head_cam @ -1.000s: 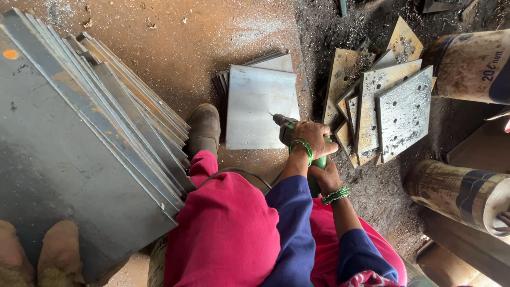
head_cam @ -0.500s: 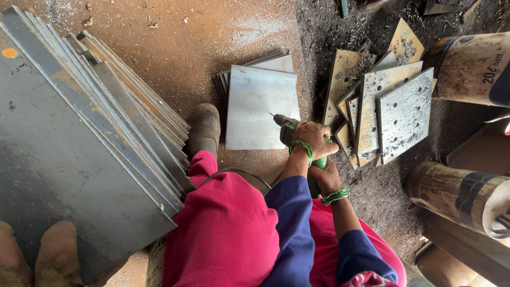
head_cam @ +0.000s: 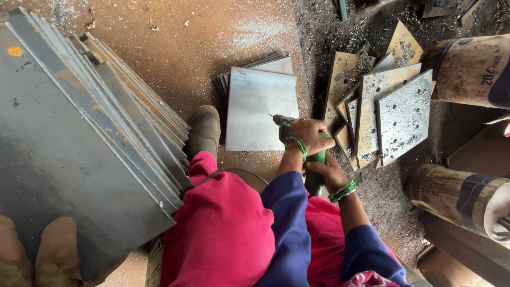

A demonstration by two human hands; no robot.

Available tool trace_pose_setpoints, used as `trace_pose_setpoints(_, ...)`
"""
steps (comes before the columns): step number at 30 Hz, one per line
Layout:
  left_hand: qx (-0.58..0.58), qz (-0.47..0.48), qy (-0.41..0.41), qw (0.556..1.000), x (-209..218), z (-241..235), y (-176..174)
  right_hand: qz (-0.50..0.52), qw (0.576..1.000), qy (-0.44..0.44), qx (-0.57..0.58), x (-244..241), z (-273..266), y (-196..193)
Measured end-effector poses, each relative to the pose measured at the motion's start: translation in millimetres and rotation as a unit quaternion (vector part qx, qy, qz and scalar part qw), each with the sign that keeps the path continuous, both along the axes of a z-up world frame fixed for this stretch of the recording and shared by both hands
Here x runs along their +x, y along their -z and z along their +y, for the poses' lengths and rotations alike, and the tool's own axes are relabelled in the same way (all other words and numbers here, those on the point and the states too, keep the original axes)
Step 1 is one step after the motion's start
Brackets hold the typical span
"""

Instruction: The person uses a drill to make holes in several metal plates while sitting on the floor, moving each plate to a stack after drilling.

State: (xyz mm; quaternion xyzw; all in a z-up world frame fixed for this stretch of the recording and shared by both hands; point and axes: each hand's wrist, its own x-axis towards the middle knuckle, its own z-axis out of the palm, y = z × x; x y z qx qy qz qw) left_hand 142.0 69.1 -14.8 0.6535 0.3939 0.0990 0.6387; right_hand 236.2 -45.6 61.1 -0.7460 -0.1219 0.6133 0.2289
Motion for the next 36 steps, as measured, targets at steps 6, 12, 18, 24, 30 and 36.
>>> trace_pose_setpoints(6, -0.014, -0.028, -0.042, 0.999, 7.0, 4.5, 16.9, -0.079, 0.995, -0.045, -0.032, -12.9, 25.7, 2.3)
trace_pose_setpoints(12, 0.015, -0.085, -0.116, 0.990, -11.0, 8.4, 34.4, -0.196, 0.974, -0.097, -0.065, -38.9, 53.3, -10.5)
trace_pose_setpoints(18, 0.031, -0.129, -0.144, 0.981, -23.1, 15.0, 23.5, -0.225, 0.964, -0.097, -0.107, -50.9, 66.1, -24.6)
trace_pose_setpoints(24, -0.054, -0.205, -0.154, 0.965, -35.9, 19.1, 22.1, -0.271, 0.945, -0.155, -0.099, -50.9, 68.3, -19.9)
trace_pose_setpoints(30, -0.094, -0.255, -0.160, 0.949, -43.2, 20.7, 39.7, -0.288, 0.929, -0.204, -0.112, -53.8, 72.3, -12.7)
trace_pose_setpoints(36, -0.030, -0.211, -0.198, 0.957, -56.5, 15.3, 44.6, -0.272, 0.932, -0.212, -0.109, -62.1, 79.1, -23.2)
